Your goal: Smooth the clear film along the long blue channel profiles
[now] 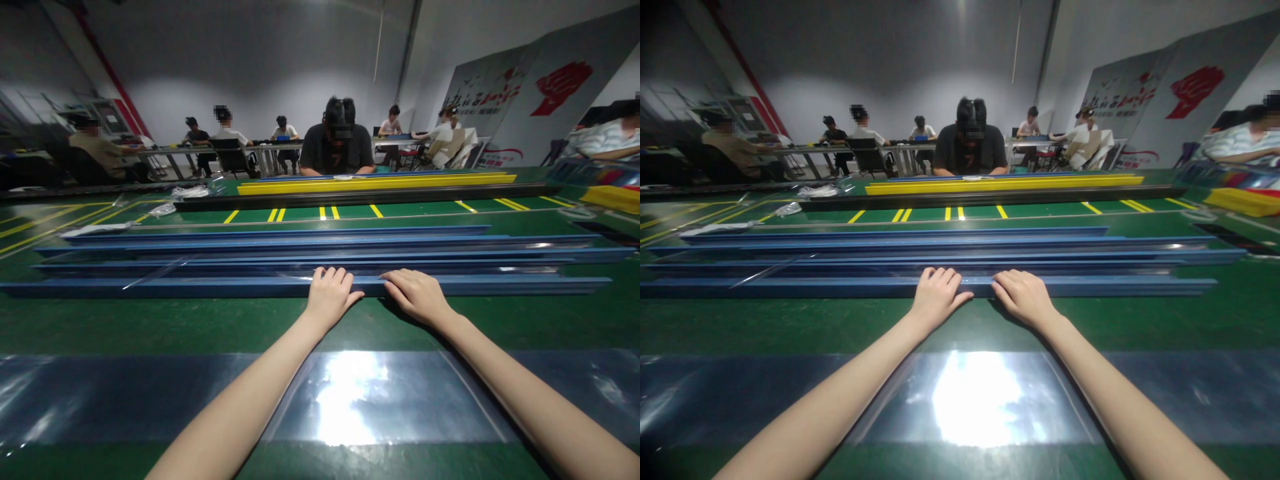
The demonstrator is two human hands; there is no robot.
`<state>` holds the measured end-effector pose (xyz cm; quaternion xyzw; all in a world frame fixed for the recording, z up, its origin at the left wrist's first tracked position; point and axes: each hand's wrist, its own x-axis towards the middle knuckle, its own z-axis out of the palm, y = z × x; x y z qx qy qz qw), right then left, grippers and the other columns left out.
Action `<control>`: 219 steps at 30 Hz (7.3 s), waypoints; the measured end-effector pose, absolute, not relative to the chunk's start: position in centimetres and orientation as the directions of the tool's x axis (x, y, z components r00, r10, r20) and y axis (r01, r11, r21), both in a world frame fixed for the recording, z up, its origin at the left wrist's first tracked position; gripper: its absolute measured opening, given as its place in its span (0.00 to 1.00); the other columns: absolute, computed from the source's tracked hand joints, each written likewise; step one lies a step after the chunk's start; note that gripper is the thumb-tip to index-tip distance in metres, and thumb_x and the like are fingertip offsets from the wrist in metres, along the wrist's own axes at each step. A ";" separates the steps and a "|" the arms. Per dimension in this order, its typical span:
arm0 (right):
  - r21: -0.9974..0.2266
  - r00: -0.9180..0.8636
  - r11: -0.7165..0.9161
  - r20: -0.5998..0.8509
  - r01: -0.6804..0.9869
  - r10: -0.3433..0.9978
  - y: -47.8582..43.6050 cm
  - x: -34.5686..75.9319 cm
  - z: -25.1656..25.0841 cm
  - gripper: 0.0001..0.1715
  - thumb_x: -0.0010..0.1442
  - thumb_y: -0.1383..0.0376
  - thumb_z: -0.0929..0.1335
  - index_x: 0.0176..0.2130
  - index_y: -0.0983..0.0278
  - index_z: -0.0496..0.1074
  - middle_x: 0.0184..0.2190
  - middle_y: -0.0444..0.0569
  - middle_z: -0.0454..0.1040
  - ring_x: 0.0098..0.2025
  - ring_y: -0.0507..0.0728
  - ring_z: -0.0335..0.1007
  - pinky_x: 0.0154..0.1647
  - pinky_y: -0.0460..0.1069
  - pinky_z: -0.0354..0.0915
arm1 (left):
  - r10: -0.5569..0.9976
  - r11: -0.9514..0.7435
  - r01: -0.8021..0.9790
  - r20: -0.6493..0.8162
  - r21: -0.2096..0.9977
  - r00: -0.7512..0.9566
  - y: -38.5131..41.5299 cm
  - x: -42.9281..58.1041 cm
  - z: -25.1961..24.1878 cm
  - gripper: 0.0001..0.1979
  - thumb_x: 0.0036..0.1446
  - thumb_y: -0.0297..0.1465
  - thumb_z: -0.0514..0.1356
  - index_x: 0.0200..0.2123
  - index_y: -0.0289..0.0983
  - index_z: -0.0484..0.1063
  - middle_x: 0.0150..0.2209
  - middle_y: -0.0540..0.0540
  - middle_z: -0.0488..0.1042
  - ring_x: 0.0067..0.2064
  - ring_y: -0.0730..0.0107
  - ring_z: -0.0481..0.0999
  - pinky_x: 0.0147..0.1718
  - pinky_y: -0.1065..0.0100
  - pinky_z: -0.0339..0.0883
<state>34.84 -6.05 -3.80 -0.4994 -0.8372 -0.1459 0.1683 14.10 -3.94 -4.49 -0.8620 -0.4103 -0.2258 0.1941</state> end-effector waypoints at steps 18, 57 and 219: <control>0.055 -0.374 0.399 0.487 0.915 0.789 -5.9 35.0 -4.4 0.22 0.63 0.61 0.53 0.40 0.65 0.71 0.40 0.51 0.75 0.40 0.54 0.69 0.39 0.47 0.59 | 0.626 -0.583 0.799 0.545 -0.147 0.558 -4.0 14.1 -4.4 0.17 0.54 0.45 0.54 0.31 0.36 0.67 0.32 0.45 0.71 0.36 0.63 0.68 0.34 0.63 0.53; 0.089 -0.384 0.408 0.560 0.909 0.734 -5.7 35.0 -4.8 0.19 0.62 0.63 0.56 0.38 0.65 0.72 0.40 0.49 0.75 0.42 0.54 0.70 0.39 0.47 0.61 | 0.639 -0.588 0.798 0.531 -0.130 0.557 -3.9 14.1 -4.5 0.17 0.54 0.45 0.53 0.31 0.36 0.66 0.30 0.47 0.71 0.33 0.65 0.69 0.34 0.64 0.52; 0.136 -0.423 0.420 0.540 0.897 0.728 -5.8 35.0 -4.7 0.18 0.61 0.59 0.57 0.38 0.66 0.70 0.39 0.52 0.74 0.41 0.56 0.69 0.38 0.47 0.61 | 0.645 -0.576 0.809 0.545 -0.115 0.536 -3.9 14.1 -4.4 0.18 0.56 0.44 0.50 0.30 0.35 0.68 0.30 0.45 0.72 0.34 0.63 0.68 0.33 0.63 0.53</control>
